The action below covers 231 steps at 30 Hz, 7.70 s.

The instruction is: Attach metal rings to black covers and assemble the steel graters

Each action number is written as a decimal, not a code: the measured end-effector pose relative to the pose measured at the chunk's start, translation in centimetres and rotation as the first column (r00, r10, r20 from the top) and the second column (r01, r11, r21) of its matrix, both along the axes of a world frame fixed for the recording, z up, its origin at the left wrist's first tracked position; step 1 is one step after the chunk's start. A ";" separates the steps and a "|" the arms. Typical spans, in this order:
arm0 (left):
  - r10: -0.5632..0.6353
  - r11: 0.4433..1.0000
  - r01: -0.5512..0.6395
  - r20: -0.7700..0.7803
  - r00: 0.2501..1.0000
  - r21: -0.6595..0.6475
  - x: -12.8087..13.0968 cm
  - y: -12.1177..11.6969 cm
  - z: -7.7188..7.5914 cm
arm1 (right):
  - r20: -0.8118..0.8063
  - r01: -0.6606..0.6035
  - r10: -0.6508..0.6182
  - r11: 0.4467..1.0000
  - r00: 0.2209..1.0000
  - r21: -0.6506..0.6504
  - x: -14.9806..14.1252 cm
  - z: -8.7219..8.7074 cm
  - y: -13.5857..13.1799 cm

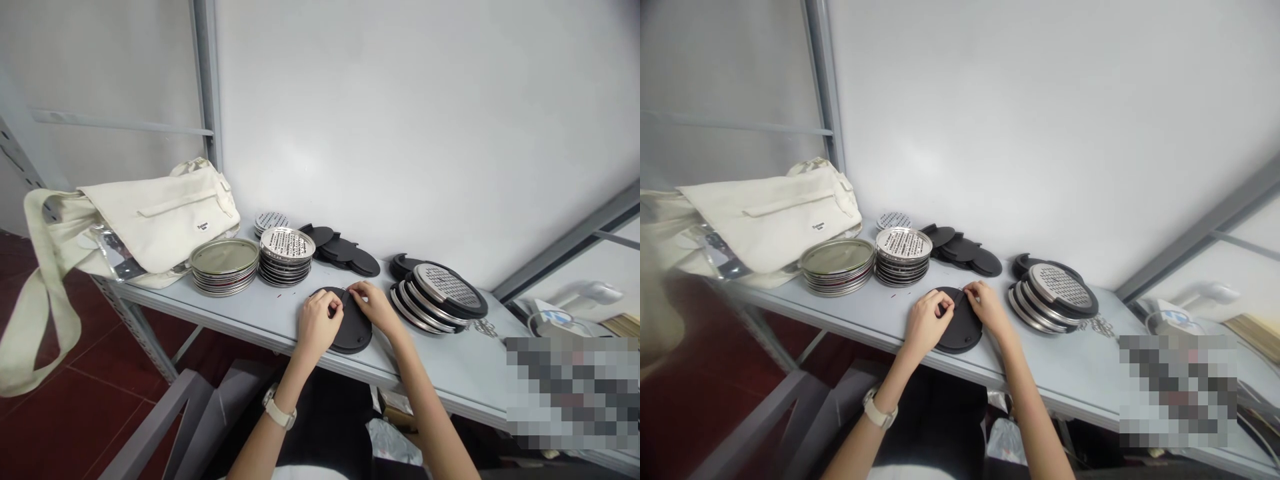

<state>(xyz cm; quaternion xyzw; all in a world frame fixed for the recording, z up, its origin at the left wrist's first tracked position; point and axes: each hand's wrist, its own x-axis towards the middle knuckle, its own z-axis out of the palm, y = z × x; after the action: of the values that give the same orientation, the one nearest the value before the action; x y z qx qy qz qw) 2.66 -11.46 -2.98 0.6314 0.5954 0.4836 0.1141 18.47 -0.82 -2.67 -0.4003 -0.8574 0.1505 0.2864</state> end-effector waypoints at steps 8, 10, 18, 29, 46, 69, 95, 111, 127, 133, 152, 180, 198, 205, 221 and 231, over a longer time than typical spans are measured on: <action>0.003 1.000 -0.003 -0.009 1.000 0.002 0.0 0.0 0.0 | 0.002 0.036 -0.036 0.999 0.999 0.003 0.0 0.0 0.0; 0.000 1.000 0.000 -0.010 1.000 -0.001 0.0 0.0 0.1 | 0.013 0.043 -0.044 0.999 0.999 0.020 0.0 -0.1 0.0; -0.003 1.000 0.003 -0.009 1.000 0.003 0.0 0.0 0.1 | 0.018 0.053 -0.054 0.997 0.998 0.047 0.1 -0.2 0.1; -0.004 1.000 0.004 -0.011 1.000 0.013 0.0 0.0 0.1 | -0.011 0.038 -0.038 0.999 0.999 0.035 0.0 0.1 -0.1; -0.008 0.999 0.008 -0.007 1.000 0.031 0.0 0.1 -0.1 | -0.022 0.012 -0.011 1.000 1.000 0.015 -0.1 -0.2 0.0; 0.012 0.999 -0.012 0.004 1.000 0.042 0.0 0.2 -0.4 | 0.007 -0.032 0.032 0.999 0.999 0.011 -0.3 0.1 -0.5; 0.015 0.999 -0.015 -0.005 1.000 0.036 0.0 0.0 -0.2 | -0.039 -0.085 0.085 0.996 0.996 0.021 -0.4 0.9 -0.8; -0.005 1.000 0.005 -0.018 1.000 0.018 0.0 0.0 0.1 | -0.140 -0.018 0.013 0.999 0.990 -0.037 -0.3 0.6 -0.6; -0.008 1.000 0.008 -0.036 0.999 0.007 0.0 0.0 0.3 | -0.149 0.007 -0.016 0.998 0.989 -0.059 0.0 0.6 -0.4; -0.005 1.000 0.005 -0.042 0.999 -0.001 0.0 0.0 0.4 | -0.149 -0.010 0.000 0.998 0.989 -0.067 -0.2 0.9 -0.7; 0.005 1.000 -0.005 -0.055 0.998 0.002 0.1 0.1 0.3 | -0.113 -0.024 0.019 0.999 0.993 -0.044 -0.2 1.0 -0.9; 0.009 1.000 -0.008 -0.051 0.999 0.015 0.1 0.0 0.3 | -0.072 -0.015 0.014 1.000 0.997 -0.018 -0.2 0.6 -0.6; 0.009 1.000 -0.008 -0.053 0.999 0.019 0.2 0.1 0.3 | -0.043 -0.036 0.038 0.998 0.998 0.052 -0.3 0.4 -0.5; 0.015 1.000 -0.013 -0.067 0.998 0.019 0.2 0.1 0.3 | -0.050 -0.032 0.034 0.999 0.998 0.041 -0.3 0.6 -0.5; 0.015 1.000 -0.014 -0.066 0.998 0.010 0.1 0.1 0.4 | -0.090 -0.033 0.035 0.999 0.995 0.020 -0.2 0.6 -0.4; 0.015 1.000 -0.015 -0.067 0.998 0.005 0.1 0.0 0.5 | -0.100 -0.051 0.054 0.998 0.994 0.033 -0.3 0.6 -0.6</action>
<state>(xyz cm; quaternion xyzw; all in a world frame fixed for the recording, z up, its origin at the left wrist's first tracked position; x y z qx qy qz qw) 2.79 -11.46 -2.50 0.6430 0.6024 0.4645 0.0890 18.21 -1.38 -2.03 -0.3651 -0.8543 0.1650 0.3312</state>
